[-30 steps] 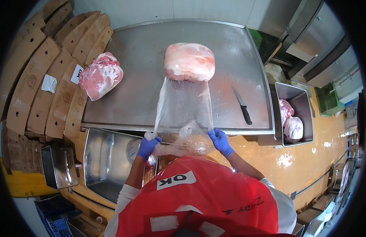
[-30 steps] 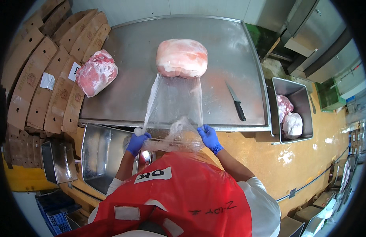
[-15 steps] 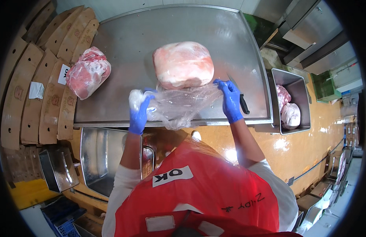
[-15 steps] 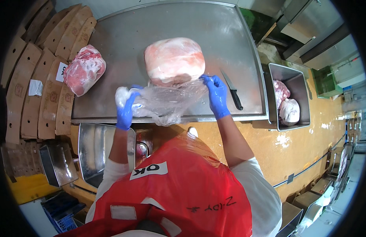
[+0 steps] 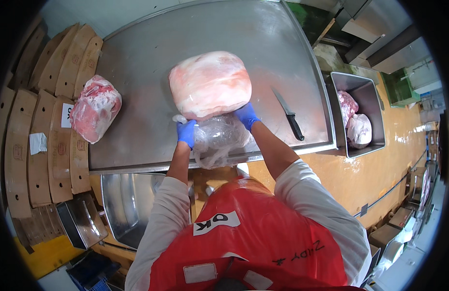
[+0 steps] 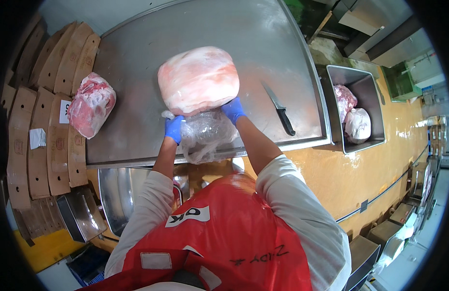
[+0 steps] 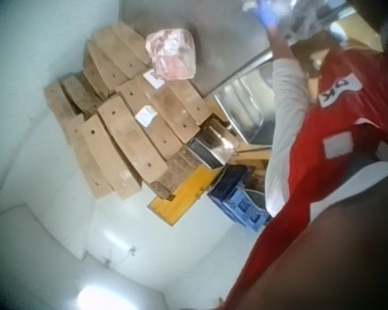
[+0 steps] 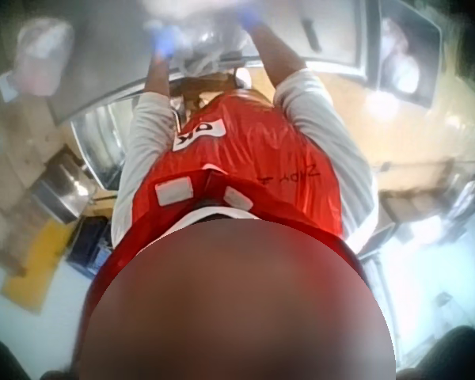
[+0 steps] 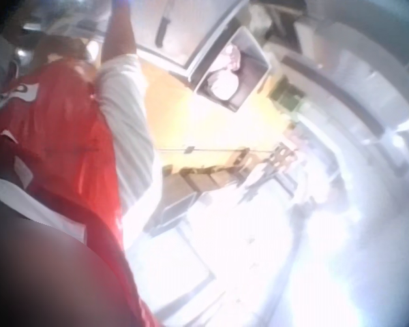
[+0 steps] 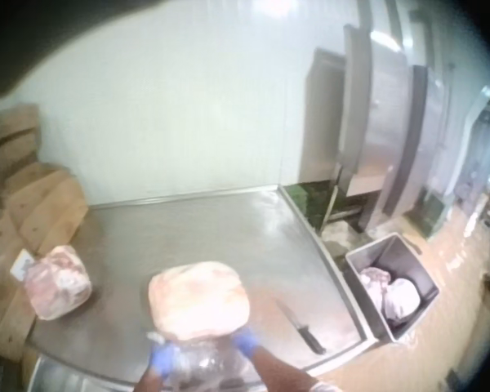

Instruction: The person removes plastic wrap from large cuts of meat on a stainless steel table, then uses a knife to trim fat and connective tissue. Trimmed pieces are placed into a metal bin, and the trimmed meat is returned to the bin. The process is repeated for multiple cuts.

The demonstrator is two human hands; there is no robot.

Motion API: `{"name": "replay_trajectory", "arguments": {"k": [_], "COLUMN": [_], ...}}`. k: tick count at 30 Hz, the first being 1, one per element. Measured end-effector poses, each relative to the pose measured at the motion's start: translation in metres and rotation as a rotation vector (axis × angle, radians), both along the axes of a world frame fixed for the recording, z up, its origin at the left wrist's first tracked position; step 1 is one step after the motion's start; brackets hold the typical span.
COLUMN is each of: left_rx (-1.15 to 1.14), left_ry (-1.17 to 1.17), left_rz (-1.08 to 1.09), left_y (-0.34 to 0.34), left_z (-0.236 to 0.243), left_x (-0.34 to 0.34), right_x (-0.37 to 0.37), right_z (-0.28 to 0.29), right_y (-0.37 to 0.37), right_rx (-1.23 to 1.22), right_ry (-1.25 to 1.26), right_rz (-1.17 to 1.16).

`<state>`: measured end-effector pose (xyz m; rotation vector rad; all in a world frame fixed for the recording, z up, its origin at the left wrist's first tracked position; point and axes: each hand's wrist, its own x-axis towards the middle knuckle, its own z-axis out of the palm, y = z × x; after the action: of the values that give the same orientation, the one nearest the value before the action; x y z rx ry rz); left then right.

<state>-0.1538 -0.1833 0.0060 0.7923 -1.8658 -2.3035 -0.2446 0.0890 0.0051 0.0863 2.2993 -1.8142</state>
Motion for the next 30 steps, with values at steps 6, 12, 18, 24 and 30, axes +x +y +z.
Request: {"name": "replay_trajectory", "arguments": {"k": [6,12,18,24,30], "left_rx": [0.286,0.261,-0.186,0.868,0.228], "left_ry": [-0.383,-0.334,-0.194,-0.312,0.298], "left_rz": [-0.198,-0.248,0.106,-0.127,-0.419], "left_y": [0.023,0.023,-0.002,-0.014,-0.025], "left_z": [0.025,0.052,0.062,0.074,0.120], "left_x": [0.025,0.083,0.159,0.139,0.033], "right_x": [0.003,0.040,0.101,0.115,0.085], "right_z": [-0.031,-0.027,-0.027,0.014,0.045], "right_y": [0.006,0.013,0.011,-0.006,0.013], "right_rx": [0.279,0.332,0.079,-0.280,0.630], "right_ry": [-0.022,0.017,-0.161,-0.421,0.358], "right_rz": [0.024,0.216,0.258,0.050,0.460]}}
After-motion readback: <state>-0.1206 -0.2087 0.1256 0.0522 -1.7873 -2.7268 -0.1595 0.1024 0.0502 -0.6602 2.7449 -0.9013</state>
